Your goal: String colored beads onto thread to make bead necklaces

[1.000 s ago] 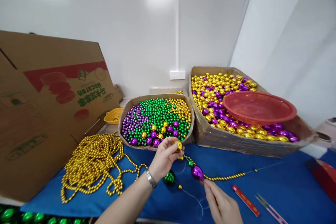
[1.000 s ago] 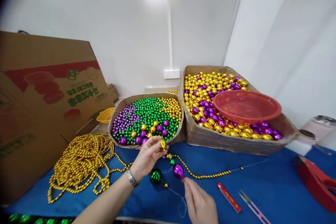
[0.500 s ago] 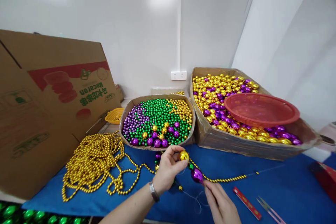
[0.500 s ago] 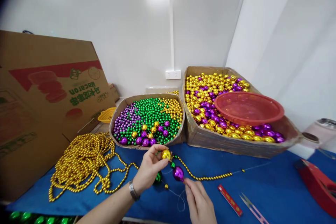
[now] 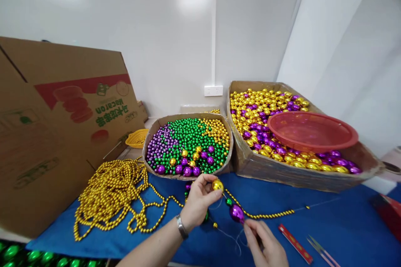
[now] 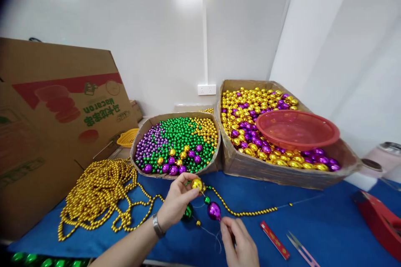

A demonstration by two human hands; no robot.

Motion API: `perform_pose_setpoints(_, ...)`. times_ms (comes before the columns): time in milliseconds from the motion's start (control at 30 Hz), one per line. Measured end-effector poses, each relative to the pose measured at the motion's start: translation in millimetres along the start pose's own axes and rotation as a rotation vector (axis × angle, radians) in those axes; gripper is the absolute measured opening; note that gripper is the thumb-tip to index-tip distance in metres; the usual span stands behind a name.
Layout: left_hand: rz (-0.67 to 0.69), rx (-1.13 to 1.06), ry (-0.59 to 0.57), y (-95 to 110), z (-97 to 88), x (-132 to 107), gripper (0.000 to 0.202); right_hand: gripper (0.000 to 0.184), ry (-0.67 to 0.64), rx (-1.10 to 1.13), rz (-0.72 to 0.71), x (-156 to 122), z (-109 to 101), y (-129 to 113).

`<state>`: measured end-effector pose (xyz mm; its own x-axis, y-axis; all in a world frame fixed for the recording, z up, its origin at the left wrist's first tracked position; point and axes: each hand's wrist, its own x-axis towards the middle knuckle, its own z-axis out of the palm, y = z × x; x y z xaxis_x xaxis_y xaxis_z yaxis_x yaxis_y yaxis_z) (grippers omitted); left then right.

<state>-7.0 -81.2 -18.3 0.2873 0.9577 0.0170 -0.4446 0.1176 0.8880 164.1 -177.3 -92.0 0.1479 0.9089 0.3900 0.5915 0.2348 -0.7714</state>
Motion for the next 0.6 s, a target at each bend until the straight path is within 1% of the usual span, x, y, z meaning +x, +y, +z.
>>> perform_pose_setpoints(67, 0.007, 0.013, -0.011, 0, 0.5, 0, 0.036, 0.025, 0.020, -0.032, -0.017, 0, 1, 0)
perform_pose_setpoints(167, -0.046, -0.029, -0.017, 2, 0.6, 0, 0.037, 0.026, 0.031, -0.048, -0.038, -1, 1, -1)
perform_pose_setpoints(300, -0.003, 0.013, -0.013, 2, -0.2, 0, 0.038, 0.027, 0.018, -0.017, -0.040, 0, -1, -4)
perform_pose_setpoints(433, -0.028, 0.016, -0.052, 1, 0.4, -2, 0.038, 0.028, 0.019, 0.041, -0.027, 0, -3, -3)
perform_pose_setpoints(500, 0.005, 0.061, -0.069, 1, 1.3, -3, 0.037, 0.028, 0.006, 0.089, 0.010, -1, -1, 0)
perform_pose_setpoints(600, 0.023, 0.102, -0.094, 1, 2.3, -5, 0.037, 0.032, -0.072, 0.289, 0.161, -3, 5, 8)
